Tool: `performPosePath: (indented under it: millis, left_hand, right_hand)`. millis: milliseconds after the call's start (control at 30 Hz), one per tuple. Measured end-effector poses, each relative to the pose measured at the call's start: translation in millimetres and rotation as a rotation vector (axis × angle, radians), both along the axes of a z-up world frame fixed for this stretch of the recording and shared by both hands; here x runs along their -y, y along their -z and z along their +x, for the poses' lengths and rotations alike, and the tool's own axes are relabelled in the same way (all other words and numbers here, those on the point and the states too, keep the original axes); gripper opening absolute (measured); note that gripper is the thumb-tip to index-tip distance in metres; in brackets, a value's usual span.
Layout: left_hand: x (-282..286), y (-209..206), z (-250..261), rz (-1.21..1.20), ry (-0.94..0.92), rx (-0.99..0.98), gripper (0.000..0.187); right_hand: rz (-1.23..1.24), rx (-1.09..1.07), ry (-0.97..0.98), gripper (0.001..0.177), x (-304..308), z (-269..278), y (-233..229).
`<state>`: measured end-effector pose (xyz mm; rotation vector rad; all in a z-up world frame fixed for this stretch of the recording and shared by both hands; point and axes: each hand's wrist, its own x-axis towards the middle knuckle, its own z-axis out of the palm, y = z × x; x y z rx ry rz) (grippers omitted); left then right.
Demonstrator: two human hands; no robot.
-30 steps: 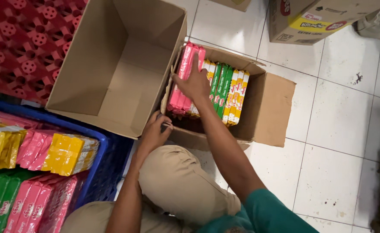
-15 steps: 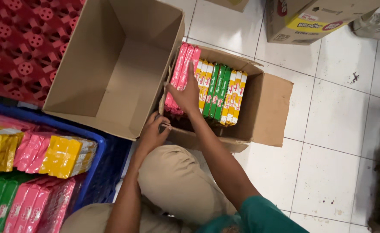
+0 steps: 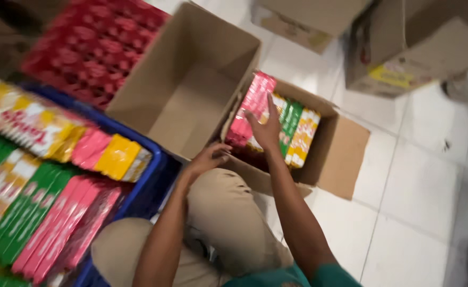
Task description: The person is packing small packets of Tango drink mix into a cardboard box. They pick up stacks of packets from a blue crate and place them into the box, arranging them neatly.
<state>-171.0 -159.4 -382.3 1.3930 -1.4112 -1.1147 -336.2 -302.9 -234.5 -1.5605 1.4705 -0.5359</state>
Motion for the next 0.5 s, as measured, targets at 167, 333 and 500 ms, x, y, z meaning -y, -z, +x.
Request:
performPosePath:
  millis: [167, 333, 500]
  left_hand:
    - [-10, -68, 17, 0.328, -0.010, 0.139, 0.045]
    - [-70, -111, 45, 0.053, -0.174, 0.408, 0.039]
    - [-203, -213, 87, -0.068, -0.507, 0.352, 0.040]
  right_hand:
    - [-0.225, 0.370, -0.197, 0.042, -45, 14, -55]
    - [-0.445, 0.330, -0.533, 0.014, -77, 57, -86]
    - [-0.422, 0.188, -0.779, 0.018, -116, 112, -103]
